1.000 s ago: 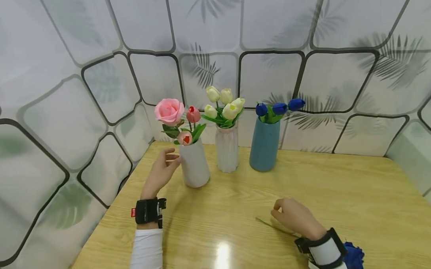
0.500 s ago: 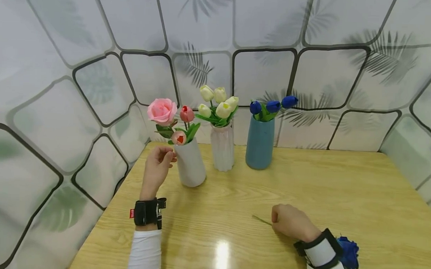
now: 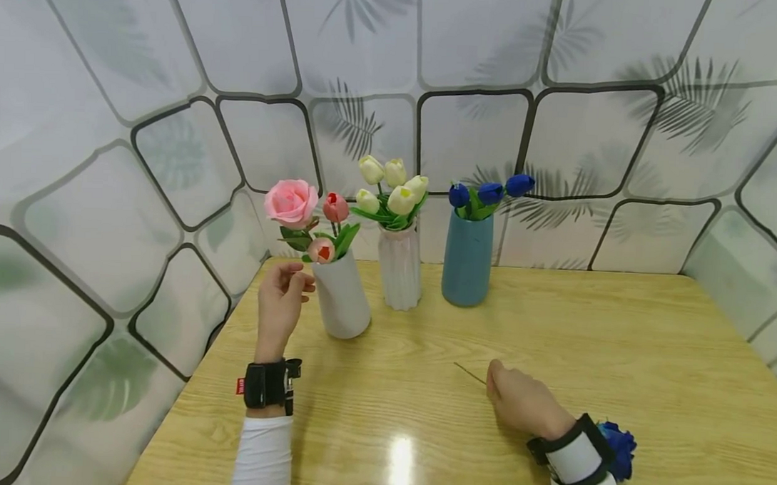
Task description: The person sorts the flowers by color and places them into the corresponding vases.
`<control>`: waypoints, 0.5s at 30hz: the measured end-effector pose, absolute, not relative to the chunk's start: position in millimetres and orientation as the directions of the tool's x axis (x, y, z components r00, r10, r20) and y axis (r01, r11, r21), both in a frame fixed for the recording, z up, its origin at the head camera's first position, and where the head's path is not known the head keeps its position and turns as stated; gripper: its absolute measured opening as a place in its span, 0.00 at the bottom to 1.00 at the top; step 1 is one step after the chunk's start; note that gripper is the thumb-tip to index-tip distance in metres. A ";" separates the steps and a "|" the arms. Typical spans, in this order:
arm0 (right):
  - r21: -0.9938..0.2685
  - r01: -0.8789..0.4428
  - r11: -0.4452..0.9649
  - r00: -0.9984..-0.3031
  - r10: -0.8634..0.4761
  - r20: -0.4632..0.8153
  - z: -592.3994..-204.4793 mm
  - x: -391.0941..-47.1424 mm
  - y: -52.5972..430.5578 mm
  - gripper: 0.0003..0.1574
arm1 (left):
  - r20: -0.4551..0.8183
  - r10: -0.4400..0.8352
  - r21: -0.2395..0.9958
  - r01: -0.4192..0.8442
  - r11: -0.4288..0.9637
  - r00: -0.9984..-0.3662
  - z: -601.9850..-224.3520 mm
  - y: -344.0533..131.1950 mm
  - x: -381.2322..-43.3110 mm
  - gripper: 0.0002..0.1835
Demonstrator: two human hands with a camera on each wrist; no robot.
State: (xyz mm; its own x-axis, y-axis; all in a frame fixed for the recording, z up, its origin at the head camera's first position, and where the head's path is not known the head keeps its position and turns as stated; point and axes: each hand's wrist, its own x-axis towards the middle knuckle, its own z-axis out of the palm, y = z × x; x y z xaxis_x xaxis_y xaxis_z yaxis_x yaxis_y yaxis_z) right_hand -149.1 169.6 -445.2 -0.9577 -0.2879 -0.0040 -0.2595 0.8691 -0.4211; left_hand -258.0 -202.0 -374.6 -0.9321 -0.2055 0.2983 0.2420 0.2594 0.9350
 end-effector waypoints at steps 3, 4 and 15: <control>-0.448 -0.219 0.867 -0.973 -0.229 0.032 -442.2 -149.4 166.3 0.08 | 0.319 -0.228 0.933 0.263 0.247 -0.920 -374.1 -198.9 -258.3 0.12; -0.453 -0.209 0.867 -0.977 -0.207 0.054 -442.0 -149.3 164.8 0.08 | 0.322 -0.230 0.932 0.266 0.245 -0.918 -373.9 -197.9 -258.1 0.11; -0.522 -0.103 0.847 -0.991 -0.045 0.123 -451.8 -156.3 158.5 0.12 | 0.316 -0.217 0.933 0.260 0.249 -0.924 -377.5 -194.1 -257.1 0.11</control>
